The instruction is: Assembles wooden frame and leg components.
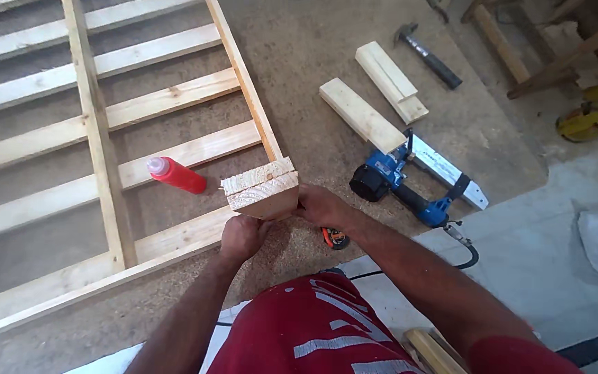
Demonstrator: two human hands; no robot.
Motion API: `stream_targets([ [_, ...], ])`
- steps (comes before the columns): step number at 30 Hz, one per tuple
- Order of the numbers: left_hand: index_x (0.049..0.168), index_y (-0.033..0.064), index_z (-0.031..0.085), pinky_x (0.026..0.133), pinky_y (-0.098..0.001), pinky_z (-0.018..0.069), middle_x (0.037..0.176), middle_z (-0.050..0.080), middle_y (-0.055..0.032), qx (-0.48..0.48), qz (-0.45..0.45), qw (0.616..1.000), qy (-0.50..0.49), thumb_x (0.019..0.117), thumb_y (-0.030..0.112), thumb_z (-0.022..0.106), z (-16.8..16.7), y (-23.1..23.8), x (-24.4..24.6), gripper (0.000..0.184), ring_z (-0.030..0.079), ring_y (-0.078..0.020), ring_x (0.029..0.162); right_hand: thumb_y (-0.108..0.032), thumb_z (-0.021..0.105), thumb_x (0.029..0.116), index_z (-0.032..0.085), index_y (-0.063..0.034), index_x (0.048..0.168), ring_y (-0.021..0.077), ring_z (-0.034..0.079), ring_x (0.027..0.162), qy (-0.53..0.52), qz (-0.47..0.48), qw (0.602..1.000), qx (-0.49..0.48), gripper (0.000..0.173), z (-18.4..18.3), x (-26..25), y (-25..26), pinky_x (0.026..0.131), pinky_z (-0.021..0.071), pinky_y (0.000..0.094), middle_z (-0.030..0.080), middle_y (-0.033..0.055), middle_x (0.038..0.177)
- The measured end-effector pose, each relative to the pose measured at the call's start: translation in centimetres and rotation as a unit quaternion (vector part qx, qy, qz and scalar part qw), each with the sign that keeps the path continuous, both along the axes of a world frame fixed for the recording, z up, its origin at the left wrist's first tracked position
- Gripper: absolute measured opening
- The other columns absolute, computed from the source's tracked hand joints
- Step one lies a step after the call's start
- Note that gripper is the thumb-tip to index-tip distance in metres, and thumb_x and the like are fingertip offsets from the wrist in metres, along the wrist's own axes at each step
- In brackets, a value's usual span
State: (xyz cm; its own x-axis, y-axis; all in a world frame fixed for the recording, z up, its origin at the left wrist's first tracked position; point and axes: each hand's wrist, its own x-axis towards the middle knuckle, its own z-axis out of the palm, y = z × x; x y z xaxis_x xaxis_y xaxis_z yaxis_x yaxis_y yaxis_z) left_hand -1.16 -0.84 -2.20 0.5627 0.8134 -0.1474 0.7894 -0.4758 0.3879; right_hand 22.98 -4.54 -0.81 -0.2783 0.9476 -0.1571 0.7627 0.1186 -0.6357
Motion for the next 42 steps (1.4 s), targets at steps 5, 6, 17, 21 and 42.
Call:
stream_targets([
  [5, 0.097, 0.0111, 0.074, 0.077, -0.0588, 0.0588, 0.089, 0.075, -0.0117, 0.017, -0.014, 1.0, -0.02, 0.0979, 0.042, 0.069, -0.5, 0.1, -0.3, 0.031, 0.074, -0.0311, 0.086, -0.024, 0.075, 0.0934, 0.07, -0.0104, 0.108, 0.0221, 0.069, 0.099, 0.009, 0.019, 0.999, 0.025, 0.02, -0.5, 0.3, 0.2, 0.09, 0.0581, 0.0432, 0.07, 0.0076, 0.106],
  [6, 0.097, 0.0113, 0.074, 0.077, -0.0587, 0.0587, 0.089, 0.075, -0.0114, 0.019, -0.015, 0.999, -0.023, 0.0978, 0.042, 0.069, -0.5, 0.2, -0.3, 0.031, 0.074, -0.0309, 0.086, -0.024, 0.075, 0.0933, 0.07, -0.0104, 0.108, 0.0222, 0.069, 0.099, 0.006, 0.023, 0.999, 0.024, 0.02, -0.5, 0.4, 0.3, 0.09, 0.058, 0.0433, 0.07, 0.0076, 0.106],
  [17, 0.097, 0.0123, 0.075, 0.077, -0.0589, 0.0588, 0.091, 0.075, -0.0111, 0.037, -0.023, 0.998, -0.035, 0.0971, 0.042, 0.069, -0.5, 0.1, -0.2, 0.031, 0.074, -0.0305, 0.087, -0.02, 0.077, 0.0897, 0.071, -0.0083, 0.103, 0.0234, 0.069, 0.097, 0.003, 0.053, 0.998, 0.019, 0.018, -0.1, 0.5, 1.3, 0.088, 0.0582, 0.0447, 0.07, 0.009, 0.102],
  [21, 0.098, 0.0121, 0.077, 0.08, -0.0594, 0.0584, 0.091, 0.076, -0.0112, 0.009, -0.002, 1.0, -0.021, 0.0943, 0.045, 0.072, -0.1, 0.3, -0.1, 0.034, 0.075, -0.0309, 0.089, -0.015, 0.078, 0.0861, 0.071, -0.0076, 0.099, 0.0221, 0.07, 0.092, 0.031, 0.06, 0.997, 0.042, 0.017, 0.2, 0.4, 1.5, 0.085, 0.0586, 0.0444, 0.071, 0.0086, 0.096],
  [42, 0.096, 0.0158, 0.076, 0.082, -0.0565, 0.0581, 0.088, 0.076, -0.0066, -0.036, -0.001, 0.999, 0.004, 0.0934, 0.044, 0.069, -0.1, 0.9, -0.2, 0.029, 0.074, -0.0261, 0.09, -0.023, 0.078, 0.0859, 0.071, -0.0113, 0.102, 0.0205, 0.07, 0.095, 0.021, 0.052, 0.997, 0.049, 0.021, -0.1, 0.2, 1.6, 0.084, 0.0585, 0.0447, 0.07, 0.006, 0.097],
])
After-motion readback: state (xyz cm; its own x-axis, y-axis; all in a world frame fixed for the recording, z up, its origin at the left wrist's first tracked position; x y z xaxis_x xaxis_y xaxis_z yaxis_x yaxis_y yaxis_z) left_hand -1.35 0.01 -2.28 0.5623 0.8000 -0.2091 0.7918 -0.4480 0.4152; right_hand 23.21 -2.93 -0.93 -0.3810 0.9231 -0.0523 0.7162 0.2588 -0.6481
